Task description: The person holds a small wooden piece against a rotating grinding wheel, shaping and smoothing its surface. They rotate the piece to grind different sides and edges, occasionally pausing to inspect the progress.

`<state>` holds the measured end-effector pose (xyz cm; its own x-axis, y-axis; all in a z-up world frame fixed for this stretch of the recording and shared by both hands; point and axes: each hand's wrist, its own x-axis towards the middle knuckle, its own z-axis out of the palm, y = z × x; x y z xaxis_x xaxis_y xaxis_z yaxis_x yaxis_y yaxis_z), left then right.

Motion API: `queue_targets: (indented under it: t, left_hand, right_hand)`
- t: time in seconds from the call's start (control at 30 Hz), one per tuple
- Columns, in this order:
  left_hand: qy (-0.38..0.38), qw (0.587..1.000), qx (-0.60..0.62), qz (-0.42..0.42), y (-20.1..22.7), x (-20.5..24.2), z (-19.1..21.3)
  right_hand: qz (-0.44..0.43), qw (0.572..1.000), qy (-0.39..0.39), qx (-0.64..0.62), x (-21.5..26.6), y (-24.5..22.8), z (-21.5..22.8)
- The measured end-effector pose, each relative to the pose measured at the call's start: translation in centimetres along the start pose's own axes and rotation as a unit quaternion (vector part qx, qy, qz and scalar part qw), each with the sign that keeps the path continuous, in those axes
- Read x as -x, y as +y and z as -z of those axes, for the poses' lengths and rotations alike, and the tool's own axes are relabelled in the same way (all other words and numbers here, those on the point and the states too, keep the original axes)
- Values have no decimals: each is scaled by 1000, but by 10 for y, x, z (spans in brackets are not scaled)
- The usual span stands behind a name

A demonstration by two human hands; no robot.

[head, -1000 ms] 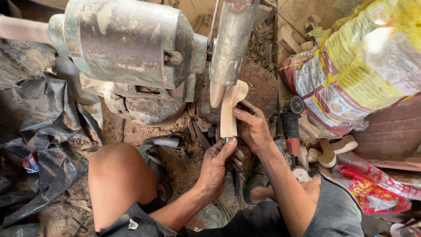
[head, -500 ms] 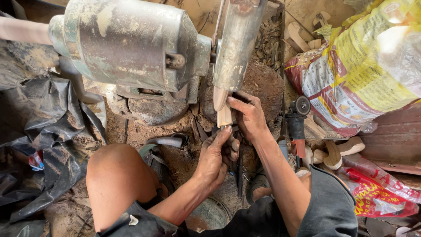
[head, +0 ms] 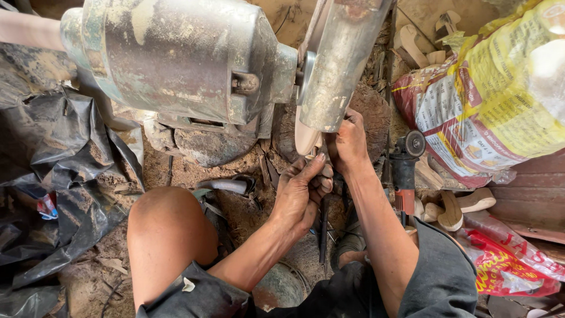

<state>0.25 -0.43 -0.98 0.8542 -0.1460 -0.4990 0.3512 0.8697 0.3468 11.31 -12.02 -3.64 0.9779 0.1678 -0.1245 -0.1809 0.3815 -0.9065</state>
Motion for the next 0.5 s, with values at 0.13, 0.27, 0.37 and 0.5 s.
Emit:
queue_targets:
  t: [0.13, 0.27, 0.37, 0.5]
  left_hand:
    - [3, 1000, -4, -8, 2, -5, -2]
    - [11, 1000, -7, -7, 3, -8, -5]
    - [11, 1000, 5, -4, 4, -9, -6]
    - [6, 1000, 14, -7, 4, -11, -6]
  right_hand:
    - [-10, 999, 8, -35, -5, 0, -2]
    - [-22, 999, 32, -19, -6, -3, -4]
    - [-24, 999, 44, -13, -6, -4, -7]
    - [-35, 998, 58, 0, -4, -9, -11]
